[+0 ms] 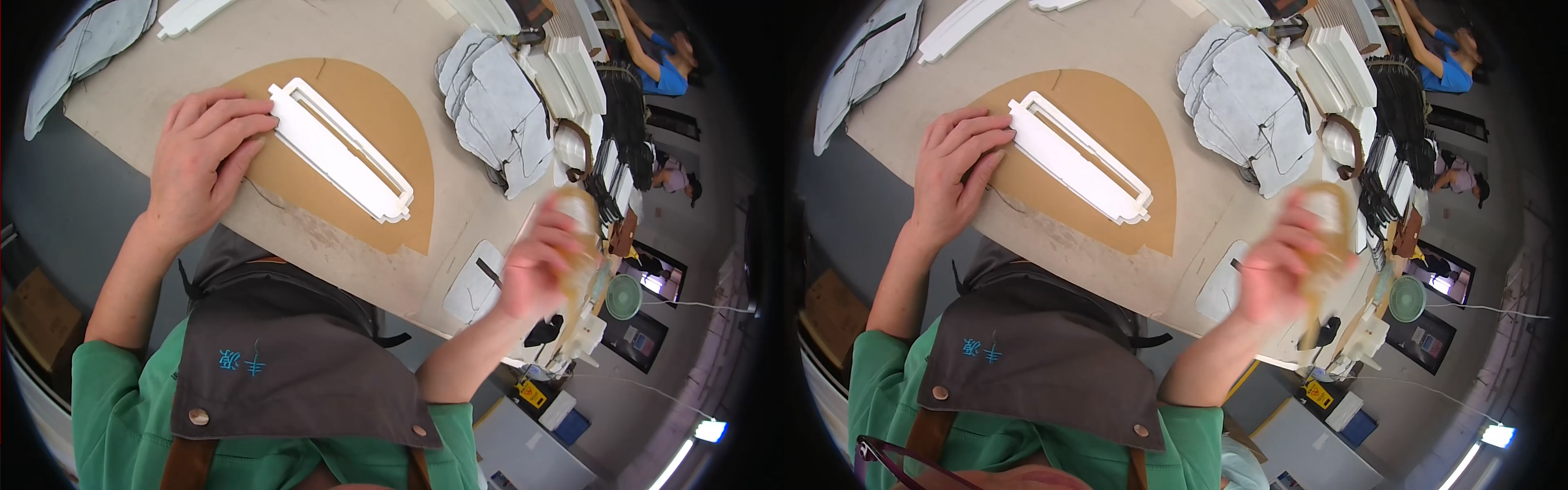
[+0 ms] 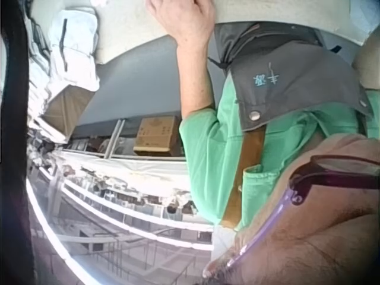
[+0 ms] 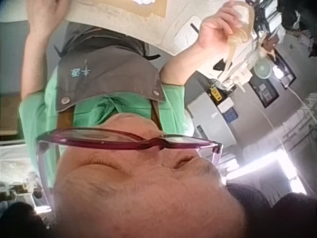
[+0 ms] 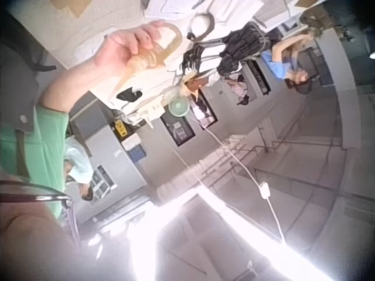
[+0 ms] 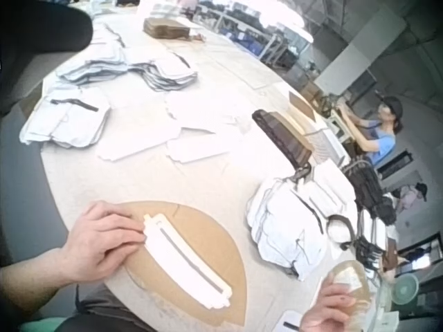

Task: Applying glue to plastic components and attaching them to leather or fabric bag panels.

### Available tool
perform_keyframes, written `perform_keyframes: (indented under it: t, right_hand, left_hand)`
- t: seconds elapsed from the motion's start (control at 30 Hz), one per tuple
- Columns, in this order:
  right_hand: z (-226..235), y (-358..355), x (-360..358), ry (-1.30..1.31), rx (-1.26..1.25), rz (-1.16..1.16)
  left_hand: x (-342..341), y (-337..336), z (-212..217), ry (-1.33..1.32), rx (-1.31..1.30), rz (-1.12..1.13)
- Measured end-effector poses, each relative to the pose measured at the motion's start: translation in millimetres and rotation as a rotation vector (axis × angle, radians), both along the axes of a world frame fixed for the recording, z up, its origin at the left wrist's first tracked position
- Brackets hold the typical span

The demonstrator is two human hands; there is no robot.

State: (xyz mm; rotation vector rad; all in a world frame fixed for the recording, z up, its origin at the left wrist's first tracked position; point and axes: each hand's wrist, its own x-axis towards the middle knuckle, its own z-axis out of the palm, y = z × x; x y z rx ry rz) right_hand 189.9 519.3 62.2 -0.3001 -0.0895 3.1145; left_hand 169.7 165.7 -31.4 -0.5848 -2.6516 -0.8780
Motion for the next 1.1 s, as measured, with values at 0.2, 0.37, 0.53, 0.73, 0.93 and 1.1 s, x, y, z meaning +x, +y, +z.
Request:
perform_keyframes:
  t: [0.2, 0.37, 0.53, 0.73, 0.93, 1.1]
  right_hand:
    - [52, 15, -28, 0.309, 0.146, -0.065]
    - [24, -35, -65, 0.299, 0.750, 0.321]
    - [-1, -117, -93, 0.352, 1.266, 0.240]
    - [-31, -169, -115, 0.428, 1.521, 0.143]
    - [-40, -187, -119, 0.433, 1.549, 0.140]
    - [-37, -186, -118, 0.378, 1.570, 0.212]
  left_hand:
    - [5, -4, -1, 0.028, -0.021, 0.061]
    - [6, -1, -3, -0.021, 0.123, 0.041]
    - [9, -4, 1, -0.076, 0.203, 0.060]
    - [6, -4, -4, -0.073, 0.206, 0.059]
    - [6, -6, -1, -0.070, 0.210, 0.070]
    - [6, -6, -2, -0.070, 0.230, 0.069]
